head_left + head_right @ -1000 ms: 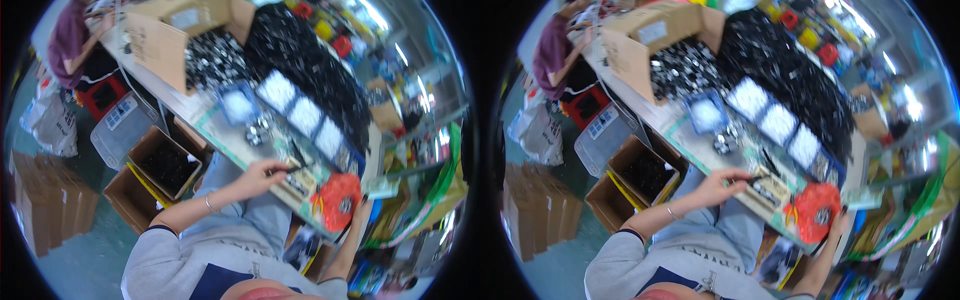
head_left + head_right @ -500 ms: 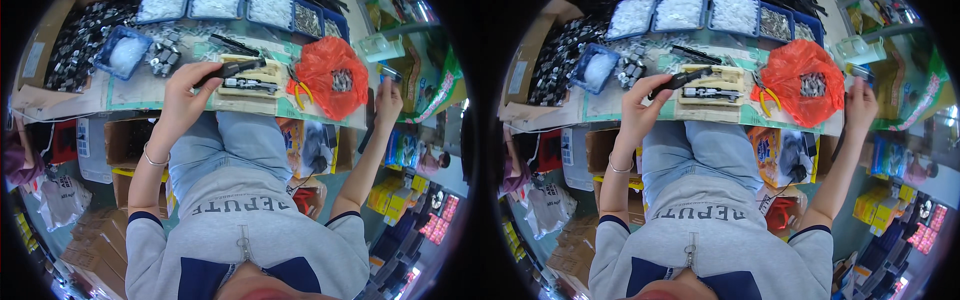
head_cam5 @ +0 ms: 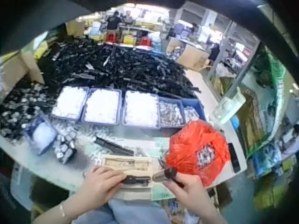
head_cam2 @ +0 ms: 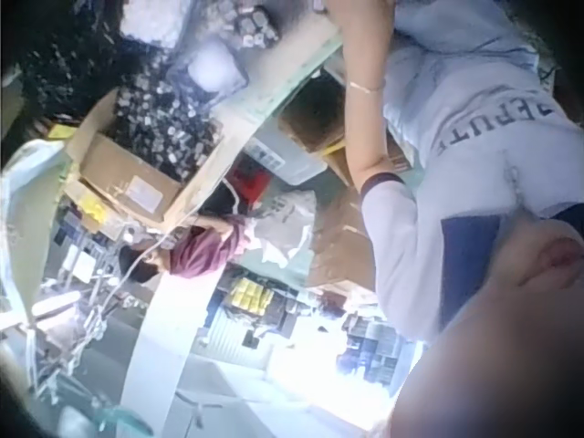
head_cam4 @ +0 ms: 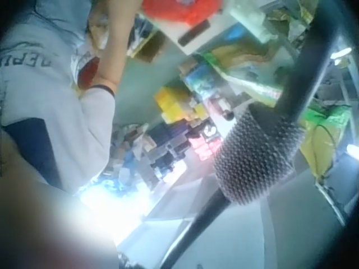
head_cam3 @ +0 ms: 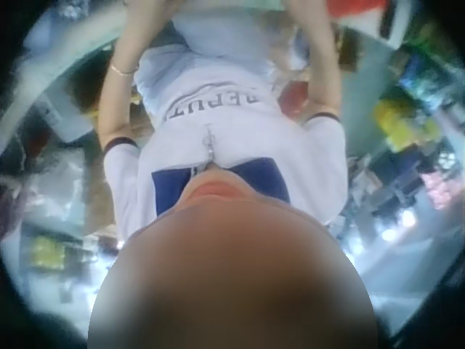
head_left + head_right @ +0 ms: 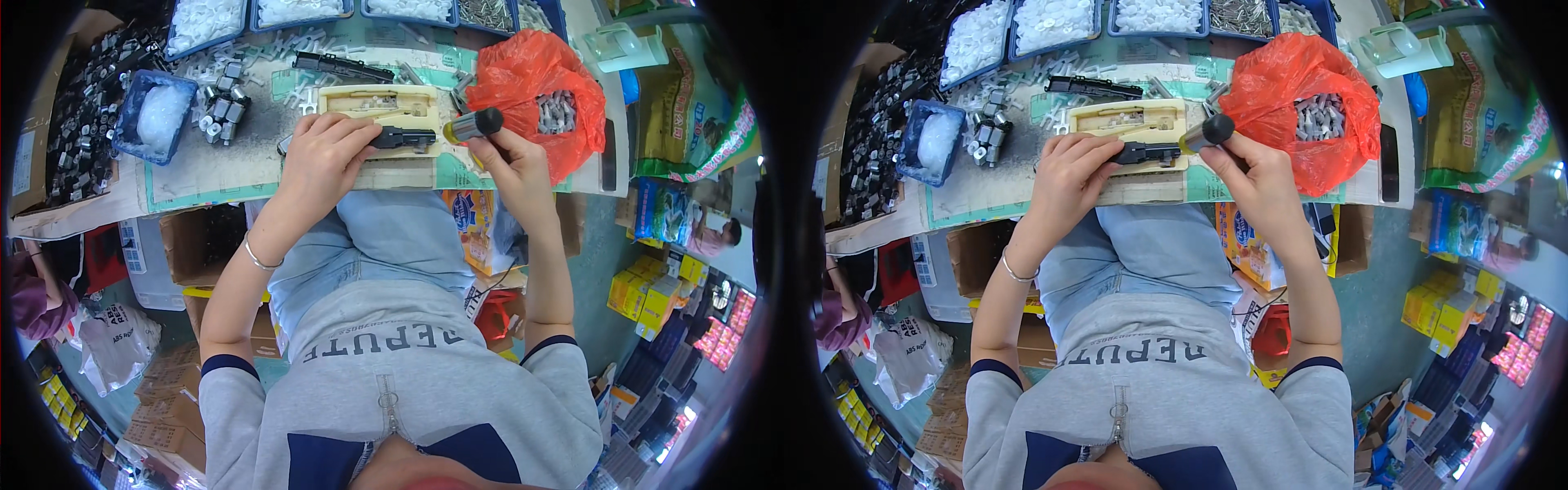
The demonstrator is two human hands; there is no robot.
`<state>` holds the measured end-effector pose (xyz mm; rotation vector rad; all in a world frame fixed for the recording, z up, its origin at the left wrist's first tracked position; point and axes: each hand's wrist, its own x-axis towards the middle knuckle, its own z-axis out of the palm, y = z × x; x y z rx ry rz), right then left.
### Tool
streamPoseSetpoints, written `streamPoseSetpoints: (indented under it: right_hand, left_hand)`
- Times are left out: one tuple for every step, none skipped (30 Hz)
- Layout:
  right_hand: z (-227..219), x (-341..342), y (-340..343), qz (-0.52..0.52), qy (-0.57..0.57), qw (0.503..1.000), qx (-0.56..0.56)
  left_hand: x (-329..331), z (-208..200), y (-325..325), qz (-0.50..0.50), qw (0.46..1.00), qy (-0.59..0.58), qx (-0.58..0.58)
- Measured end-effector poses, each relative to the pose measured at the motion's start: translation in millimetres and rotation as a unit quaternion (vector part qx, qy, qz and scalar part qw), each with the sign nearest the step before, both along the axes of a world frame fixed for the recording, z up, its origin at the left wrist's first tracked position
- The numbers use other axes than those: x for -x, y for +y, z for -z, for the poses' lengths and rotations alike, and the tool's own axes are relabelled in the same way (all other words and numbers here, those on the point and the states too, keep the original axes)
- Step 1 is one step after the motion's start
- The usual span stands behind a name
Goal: Assemble small plastic and metal parts using tools like pliers and a hammer.
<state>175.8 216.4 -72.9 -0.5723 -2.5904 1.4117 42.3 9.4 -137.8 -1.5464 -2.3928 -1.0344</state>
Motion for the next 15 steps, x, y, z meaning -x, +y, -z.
streamPoseSetpoints:
  right_hand:
    - [-1,2,0,-0.006,-0.013,1.000,-0.004]
    - [-2,4,0,-0.014,-0.027,1.000,-0.007]
    - [-4,6,-1,-0.023,-0.041,0.999,-0.009]
    - [-10,4,-3,-0.001,-0.003,1.000,-0.026]
    - [-18,-1,-8,0.020,0.034,0.998,-0.045]
    - [-22,-4,-11,0.041,0.070,0.995,-0.063]
    - [-16,-2,-14,0.058,0.146,0.987,-0.042]
    - [-5,-4,-19,0.084,0.220,0.971,-0.024]
    - [2,-2,-17,0.041,0.198,0.974,-0.101]
    - [10,-2,-14,-0.002,0.180,0.968,-0.176]
    - [17,1,-14,-0.050,-0.055,0.975,-0.211]
    - [14,5,-12,-0.017,-0.053,0.986,-0.157]
    - [10,8,-10,0.016,-0.050,0.993,-0.101]
    - [11,9,-12,0.027,0.040,0.994,-0.094]
    - [12,11,-16,0.037,0.131,0.987,-0.085]
  left_hand:
    - [2,-3,1,0.007,1.000,0.005,0.003]
    - [2,-4,1,0.012,1.000,0.009,0.007]
    - [0,-3,2,0.009,0.999,0.032,0.010]
    - [-3,-2,4,0.006,0.998,0.054,0.012]
    - [-6,-1,6,0.003,0.997,0.075,0.013]
    - [-7,-1,6,0.001,0.996,0.090,0.027]
    - [-7,-3,6,-0.003,0.994,0.105,0.042]
    - [-8,-5,9,0.004,0.991,0.120,0.053]
    - [-8,-6,11,0.007,0.990,0.123,0.066]
    - [-9,-8,12,0.009,0.989,0.125,0.078]
    - [-9,-9,13,0.009,0.987,0.129,0.091]
    - [-10,-9,13,0.008,0.986,0.136,0.098]
    - [-11,-10,13,0.006,0.984,0.143,0.105]
    - [-12,-9,13,0.003,0.983,0.148,0.112]
    - [-12,-9,14,0.001,0.983,0.145,0.114]
